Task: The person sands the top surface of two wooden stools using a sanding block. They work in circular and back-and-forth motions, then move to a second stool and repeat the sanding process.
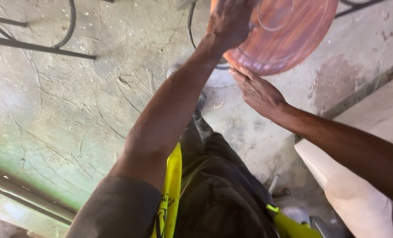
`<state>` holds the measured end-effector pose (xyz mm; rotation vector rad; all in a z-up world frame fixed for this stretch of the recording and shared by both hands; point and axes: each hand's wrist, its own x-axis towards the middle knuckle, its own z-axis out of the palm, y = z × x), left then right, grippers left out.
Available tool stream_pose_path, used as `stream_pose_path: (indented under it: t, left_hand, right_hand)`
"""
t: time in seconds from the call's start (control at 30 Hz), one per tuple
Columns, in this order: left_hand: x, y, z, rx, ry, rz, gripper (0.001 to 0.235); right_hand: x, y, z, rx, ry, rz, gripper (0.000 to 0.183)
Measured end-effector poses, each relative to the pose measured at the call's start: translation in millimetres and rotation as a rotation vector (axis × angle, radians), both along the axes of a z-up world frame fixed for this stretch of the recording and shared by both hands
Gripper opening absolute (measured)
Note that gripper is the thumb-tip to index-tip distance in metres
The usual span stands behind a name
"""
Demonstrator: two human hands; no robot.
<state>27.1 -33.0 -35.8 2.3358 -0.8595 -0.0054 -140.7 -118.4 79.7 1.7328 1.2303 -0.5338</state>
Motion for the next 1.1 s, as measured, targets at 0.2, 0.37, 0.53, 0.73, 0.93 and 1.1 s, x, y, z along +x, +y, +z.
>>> stream_pose_path:
  t: [0.2,0.37,0.53,0.73,0.93,1.1]
  left_hand:
    - [-5.9,4.3,20.2,0.347,0.086,-0.051,0.082]
    - [-6.6,5.6,18.0,0.219,0.065,-0.060,0.075]
    - [-11.1,9.9,30.8,0.243,-0.054,-0.045,0.086]
    - [-25.4,2.5,47.3,0.319,-0.058,-0.007,0.072]
    - [-29.3,3.2,42.6,0.164,-0.148,0.039,0.063]
    - [-24.2,1.6,42.6,0.196,-0.116,0.020,0.066]
  right_hand:
    - [36.7,23.0,-25.9,0.287,-0.187,-0.098,0.032]
    - [10.0,-16.5,14.5,0.136,-0.156,0.087,0.070]
    - [-85.6,-222.7,-72.5,0.272,-0.104,-0.565,0.062]
    - [-93.3,-166.1,-43.1,1.551,-0.568,-1.392,0.041]
    - [-25.9,-61.9,-82.6,2.369,-0.744,-2.199,0.037]
    - [58.7,-167.2,-86.3,2.157,-0.729,-1.976,0.050]
